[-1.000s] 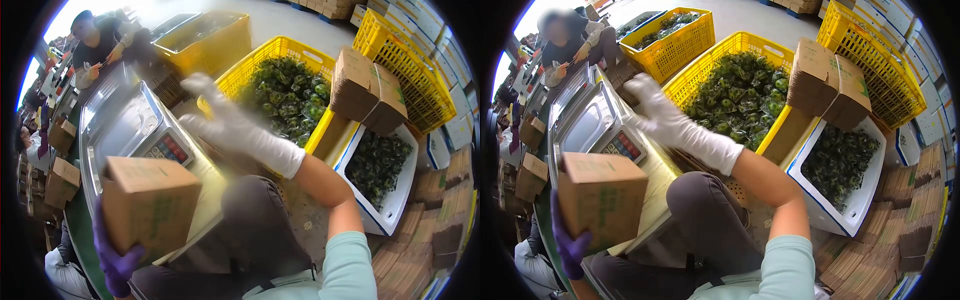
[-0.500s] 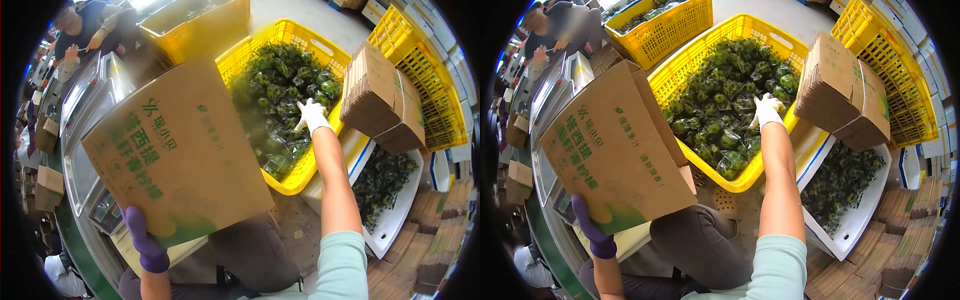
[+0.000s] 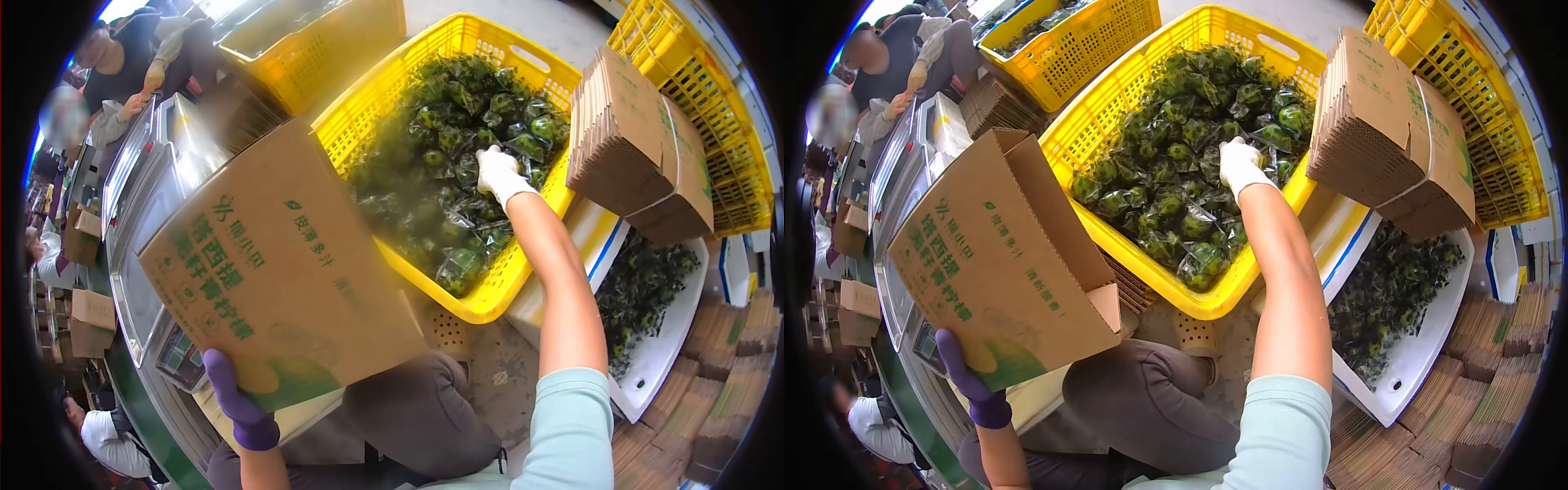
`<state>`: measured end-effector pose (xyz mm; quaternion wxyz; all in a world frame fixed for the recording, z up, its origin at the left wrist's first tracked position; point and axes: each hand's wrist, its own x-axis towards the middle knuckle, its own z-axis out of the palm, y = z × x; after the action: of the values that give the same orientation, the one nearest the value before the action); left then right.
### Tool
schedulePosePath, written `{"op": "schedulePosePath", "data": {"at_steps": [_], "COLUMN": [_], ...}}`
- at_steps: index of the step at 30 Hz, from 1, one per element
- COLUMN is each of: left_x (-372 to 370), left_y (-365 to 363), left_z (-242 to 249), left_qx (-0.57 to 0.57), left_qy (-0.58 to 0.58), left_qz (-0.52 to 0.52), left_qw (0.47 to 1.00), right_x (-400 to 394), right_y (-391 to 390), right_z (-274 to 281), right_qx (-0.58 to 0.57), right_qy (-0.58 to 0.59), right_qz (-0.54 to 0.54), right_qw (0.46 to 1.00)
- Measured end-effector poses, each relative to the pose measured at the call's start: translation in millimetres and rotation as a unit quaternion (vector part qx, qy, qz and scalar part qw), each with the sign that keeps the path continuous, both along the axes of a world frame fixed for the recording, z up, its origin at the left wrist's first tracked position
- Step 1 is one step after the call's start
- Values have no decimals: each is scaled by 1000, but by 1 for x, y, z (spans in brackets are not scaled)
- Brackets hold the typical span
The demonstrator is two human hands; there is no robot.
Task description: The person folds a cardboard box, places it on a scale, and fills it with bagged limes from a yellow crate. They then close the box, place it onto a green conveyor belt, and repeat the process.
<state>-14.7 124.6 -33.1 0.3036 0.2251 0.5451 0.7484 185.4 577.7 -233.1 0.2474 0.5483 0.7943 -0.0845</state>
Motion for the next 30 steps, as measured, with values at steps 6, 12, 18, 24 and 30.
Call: {"op": "schedulePosePath", "data": {"at_steps": [6, 12, 18, 24, 30], "left_x": [5, 4, -6, 3, -4], "left_y": [-2, 1, 0, 10, 11], "left_z": [-4, -8, -13, -9, -17], "left_qx": [5, -25, 1, -11, 12], "left_qy": [13, 61, 15, 12, -18], "left_qz": [13, 16, -63, 4, -21], "left_qw": [1000, 998, 998, 1000, 1000], "right_x": [-6, -9, -21, -21, -1], "right_y": [-10, -30, -23, -22, -34], "right_z": [5, 12, -51, -23, 48], "right_qx": [-14, -43, 133, 73, 24], "right_qy": [-13, -34, -29, 106, 471], "right_qz": [-4, 10, 47, -35, -101], "right_qw": [1000, 998, 990, 991, 876]}}
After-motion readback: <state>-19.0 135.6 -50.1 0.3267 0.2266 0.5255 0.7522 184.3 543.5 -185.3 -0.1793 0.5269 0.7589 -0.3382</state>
